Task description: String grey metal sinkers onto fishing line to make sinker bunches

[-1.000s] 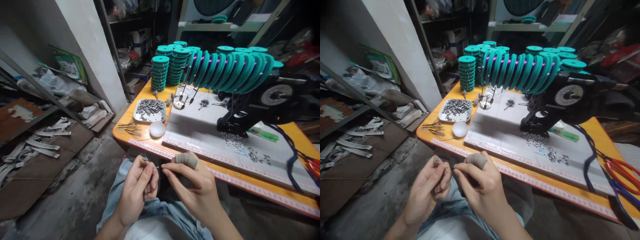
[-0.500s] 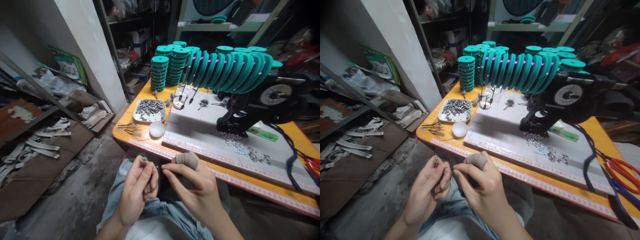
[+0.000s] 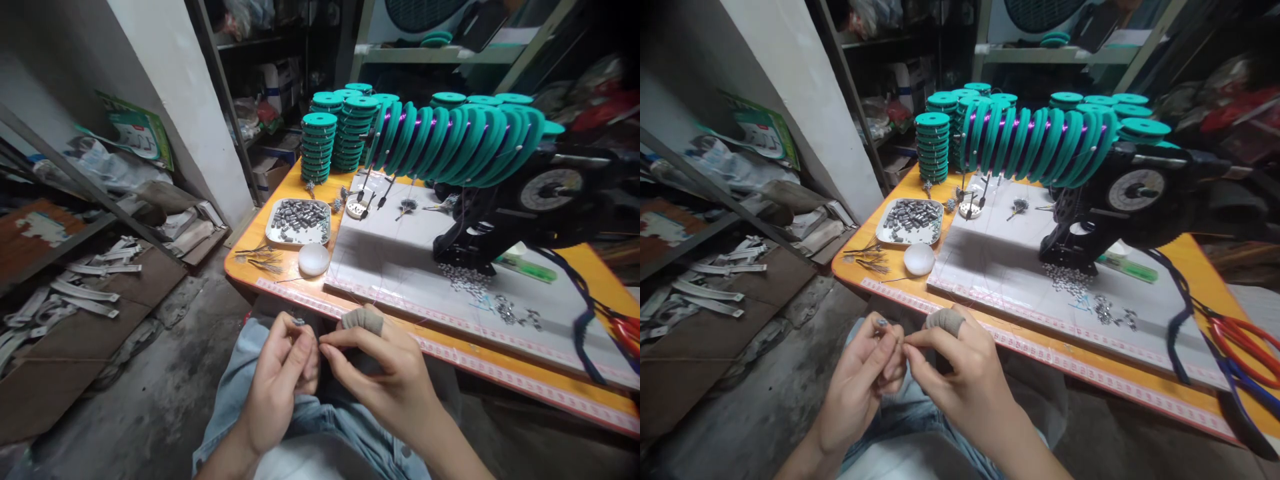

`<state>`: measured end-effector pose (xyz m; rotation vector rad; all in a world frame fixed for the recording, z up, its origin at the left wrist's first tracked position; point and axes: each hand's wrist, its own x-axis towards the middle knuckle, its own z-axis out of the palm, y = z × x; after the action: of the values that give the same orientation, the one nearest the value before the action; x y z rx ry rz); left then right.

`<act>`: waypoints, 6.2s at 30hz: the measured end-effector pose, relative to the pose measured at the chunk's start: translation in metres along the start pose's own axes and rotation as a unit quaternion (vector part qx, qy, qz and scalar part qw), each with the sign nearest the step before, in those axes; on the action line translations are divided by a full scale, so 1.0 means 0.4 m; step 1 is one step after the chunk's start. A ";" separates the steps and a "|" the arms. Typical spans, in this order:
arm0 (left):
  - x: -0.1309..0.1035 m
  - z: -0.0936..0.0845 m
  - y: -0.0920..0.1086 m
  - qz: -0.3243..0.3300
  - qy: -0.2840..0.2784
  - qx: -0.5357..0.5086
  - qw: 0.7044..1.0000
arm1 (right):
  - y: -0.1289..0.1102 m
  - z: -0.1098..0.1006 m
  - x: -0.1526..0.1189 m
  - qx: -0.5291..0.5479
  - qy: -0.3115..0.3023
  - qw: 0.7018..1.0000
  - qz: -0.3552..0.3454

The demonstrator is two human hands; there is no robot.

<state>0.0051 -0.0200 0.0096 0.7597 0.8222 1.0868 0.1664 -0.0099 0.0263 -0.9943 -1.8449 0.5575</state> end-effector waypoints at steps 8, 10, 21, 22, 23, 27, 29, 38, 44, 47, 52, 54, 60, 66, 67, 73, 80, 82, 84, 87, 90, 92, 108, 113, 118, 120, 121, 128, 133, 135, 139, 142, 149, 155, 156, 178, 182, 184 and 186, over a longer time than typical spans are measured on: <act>0.003 -0.007 -0.024 0.180 0.115 0.123 0.969 | -0.006 -0.019 0.008 -0.134 -0.013 0.986 -0.097; 0.013 -0.019 -0.010 0.223 0.139 0.096 0.960 | -0.007 -0.036 0.011 -0.143 -0.002 0.985 -0.099; 0.004 0.009 -0.004 0.006 -0.037 0.007 0.999 | -0.021 -0.033 0.014 0.007 0.012 0.999 0.048; 0.002 0.015 -0.007 -0.001 -0.050 0.001 0.999 | -0.019 -0.028 0.014 0.022 0.013 0.998 0.058; 0.000 0.018 -0.009 -0.006 -0.058 0.001 0.998 | -0.017 -0.024 0.015 0.034 0.014 0.997 0.064; -0.002 0.021 -0.006 0.010 -0.067 0.023 0.997 | -0.009 -0.020 0.015 0.054 0.023 0.997 0.058; -0.004 0.022 -0.005 0.002 -0.077 0.040 0.996 | -0.009 -0.021 0.014 0.054 0.016 0.997 0.049; -0.010 0.036 -0.008 0.034 0.002 -0.044 0.998 | -0.010 -0.014 0.003 -0.007 0.052 0.999 0.002; -0.011 0.028 0.005 0.018 -0.026 -0.055 0.998 | -0.003 -0.019 -0.001 -0.060 0.026 0.997 -0.028; -0.010 0.026 0.003 0.011 -0.024 -0.052 0.998 | -0.005 -0.025 -0.001 -0.063 0.016 0.997 -0.031; -0.010 0.022 -0.005 0.001 -0.030 -0.047 0.998 | -0.005 -0.031 -0.001 -0.050 0.017 0.998 -0.028; -0.010 0.022 -0.007 -0.015 -0.033 -0.048 0.998 | -0.002 -0.032 0.001 -0.026 0.023 0.999 -0.021; -0.014 0.028 -0.009 -0.035 -0.032 -0.044 0.998 | -0.001 -0.024 0.004 0.012 0.011 1.000 -0.008; -0.006 0.016 0.003 0.144 0.105 0.054 0.983 | -0.009 -0.037 0.001 -0.058 0.006 0.998 -0.036; -0.002 0.009 0.010 0.169 0.128 0.056 0.976 | -0.009 -0.047 0.001 -0.069 0.010 0.997 -0.036; 0.000 -0.003 0.023 0.108 0.061 0.054 0.991 | -0.016 -0.075 0.000 -0.035 0.009 0.999 0.014; -0.013 0.037 -0.022 0.027 -0.045 0.000 0.999 | -0.023 -0.032 0.007 0.025 0.007 0.999 0.044; -0.012 0.036 -0.024 0.019 -0.051 0.021 0.998 | -0.021 -0.027 0.008 0.045 0.002 0.998 0.046; -0.014 0.034 -0.024 0.027 -0.030 0.064 0.997 | -0.020 -0.023 0.009 0.056 -0.006 0.997 0.045; -0.020 0.030 -0.027 0.056 0.024 0.159 0.985 | -0.024 -0.018 0.011 0.037 0.000 0.999 0.038; -0.024 0.026 -0.033 0.096 0.074 0.278 0.953 | -0.029 -0.012 0.011 0.019 0.016 0.999 0.043; -0.025 0.021 -0.038 0.110 0.083 0.339 0.931 | -0.029 -0.007 0.009 0.021 0.020 0.999 0.039; 0.002 0.034 -0.001 0.032 -0.012 -0.032 0.999 | -0.010 -0.020 -0.007 -0.010 0.052 0.998 0.026; 0.004 0.029 0.002 0.030 -0.027 -0.050 0.998 | -0.004 -0.016 -0.006 -0.045 0.044 0.998 0.010; 0.003 0.030 0.001 0.027 -0.025 -0.053 0.998 | -0.010 -0.014 0.001 -0.036 0.041 0.998 0.008; 0.004 0.029 0.000 0.028 -0.022 -0.053 0.998 | -0.010 -0.014 0.002 -0.036 0.041 0.998 0.009; 0.004 0.027 -0.001 0.030 -0.022 -0.054 0.998 | -0.010 -0.014 0.002 -0.037 0.042 0.998 0.009; 0.005 0.019 -0.005 0.044 -0.031 -0.067 0.996 | -0.014 -0.017 -0.003 -0.036 0.037 0.999 0.016; 0.002 0.020 -0.006 0.046 -0.034 -0.055 0.997 | -0.015 -0.015 0.001 -0.035 0.035 0.999 0.013; 0.006 0.022 -0.006 0.045 -0.029 -0.048 0.997 | -0.011 -0.013 0.003 -0.030 0.042 0.999 0.014; 0.024 0.029 -0.003 0.038 -0.019 -0.024 0.999 | 0.000 -0.014 0.007 0.019 0.064 0.997 0.041; 0.041 0.033 0.002 0.021 -0.020 -0.008 1.000 | 0.008 -0.015 0.011 0.046 0.073 0.994 0.061; 0.067 0.030 -0.004 0.050 -0.008 0.049 0.998 | 0.021 -0.008 0.014 -0.016 0.054 0.995 0.079; 0.104 0.005 -0.014 0.141 0.069 0.066 0.985 | 0.032 -0.036 0.007 -0.074 0.051 0.995 0.048; 0.109 -0.001 -0.012 0.145 0.082 0.061 0.984 | 0.032 -0.045 0.006 -0.075 0.060 0.994 0.050; 0.047 0.035 -0.008 0.032 -0.027 0.151 0.988 | 0.008 -0.019 0.025 0.019 0.057 0.994 0.090; 0.048 0.040 -0.019 0.030 -0.028 0.069 0.997 | 0.009 -0.022 0.018 0.022 0.064 0.993 0.094; 0.051 0.038 -0.023 0.024 -0.058 0.027 0.998 | 0.011 -0.024 0.014 0.023 0.067 0.994 0.089; 0.052 0.033 -0.023 0.026 -0.086 0.003 0.996 | 0.011 -0.026 0.012 0.021 0.066 0.994 0.090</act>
<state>0.0257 -0.0043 0.0041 0.8706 0.6626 1.0492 0.1762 -0.0037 0.0302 -1.1495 -1.6310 0.6206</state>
